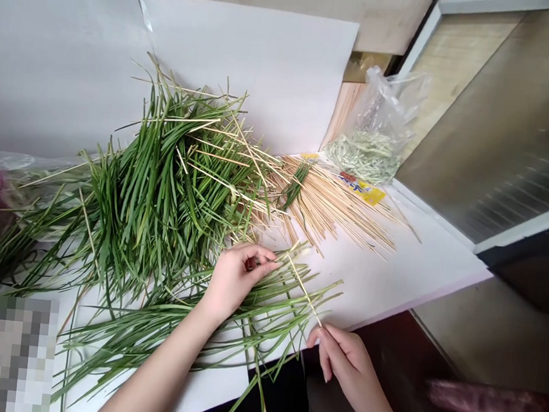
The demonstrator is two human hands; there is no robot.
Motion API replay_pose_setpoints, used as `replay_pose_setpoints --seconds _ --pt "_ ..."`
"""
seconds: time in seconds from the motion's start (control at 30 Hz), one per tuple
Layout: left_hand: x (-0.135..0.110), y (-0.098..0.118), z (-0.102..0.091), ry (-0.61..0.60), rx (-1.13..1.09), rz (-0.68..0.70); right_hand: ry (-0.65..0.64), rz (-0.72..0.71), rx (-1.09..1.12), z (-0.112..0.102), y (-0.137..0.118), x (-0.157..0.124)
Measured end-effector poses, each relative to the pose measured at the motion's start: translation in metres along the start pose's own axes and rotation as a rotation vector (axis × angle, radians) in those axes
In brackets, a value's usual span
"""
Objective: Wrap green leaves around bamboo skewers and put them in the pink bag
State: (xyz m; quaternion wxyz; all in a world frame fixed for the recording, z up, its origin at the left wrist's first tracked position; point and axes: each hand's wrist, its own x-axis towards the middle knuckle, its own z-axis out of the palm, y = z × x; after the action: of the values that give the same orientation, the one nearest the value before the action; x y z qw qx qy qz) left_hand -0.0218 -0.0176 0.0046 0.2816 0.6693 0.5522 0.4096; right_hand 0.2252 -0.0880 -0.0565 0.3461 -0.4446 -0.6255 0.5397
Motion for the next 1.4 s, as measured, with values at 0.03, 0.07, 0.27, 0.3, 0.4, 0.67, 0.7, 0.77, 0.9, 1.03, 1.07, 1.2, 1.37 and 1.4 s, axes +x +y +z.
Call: replay_pose_setpoints --seconds 0.03,0.07,0.27,0.3,0.4,0.67,0.7,0.77,0.9,1.03,1.07,1.2,1.37,1.4 --pt "0.001 0.0 -0.002 -0.001 -0.092 -0.048 0.001 0.004 -0.002 0.0 0.001 0.0" --pt "0.002 -0.001 -0.003 -0.005 -0.173 -0.086 -0.001 0.008 -0.005 0.0 0.002 0.0" --pt "0.001 0.005 -0.002 0.02 -0.459 -0.166 -0.018 0.019 -0.023 -0.001 0.006 -0.001" --pt "0.001 0.007 -0.001 0.024 -0.504 -0.179 -0.02 0.015 -0.028 -0.001 0.006 -0.001" --pt "-0.002 0.009 0.003 -0.01 -0.643 -0.238 -0.017 -0.001 -0.048 -0.001 0.005 -0.001" --pt "-0.004 0.009 0.013 0.014 -0.764 -0.316 -0.035 -0.015 -0.07 -0.001 0.002 -0.002" --pt "-0.004 0.009 0.013 0.028 -0.776 -0.323 -0.035 -0.016 -0.074 -0.001 0.002 -0.002" --pt "-0.004 0.009 0.013 0.049 -0.8 -0.336 -0.032 -0.018 -0.078 -0.002 0.001 -0.002" --pt "-0.004 0.008 0.012 0.044 -0.829 -0.346 -0.041 -0.029 -0.073 -0.002 0.001 -0.001" --pt "-0.004 0.007 0.013 0.015 -0.831 -0.348 -0.036 -0.032 -0.077 -0.002 -0.001 -0.002" --pt "-0.004 0.007 0.013 0.01 -0.83 -0.349 -0.035 -0.031 -0.079 -0.002 -0.001 -0.002" --pt "-0.004 0.007 0.013 0.009 -0.814 -0.343 -0.036 -0.017 -0.085 -0.002 0.001 -0.002" --pt "-0.005 0.006 0.013 0.008 -0.746 -0.322 -0.043 -0.008 -0.087 -0.003 0.003 -0.002" --pt "-0.005 0.007 0.013 0.0 -0.726 -0.317 -0.043 -0.006 -0.087 -0.003 0.003 -0.002"
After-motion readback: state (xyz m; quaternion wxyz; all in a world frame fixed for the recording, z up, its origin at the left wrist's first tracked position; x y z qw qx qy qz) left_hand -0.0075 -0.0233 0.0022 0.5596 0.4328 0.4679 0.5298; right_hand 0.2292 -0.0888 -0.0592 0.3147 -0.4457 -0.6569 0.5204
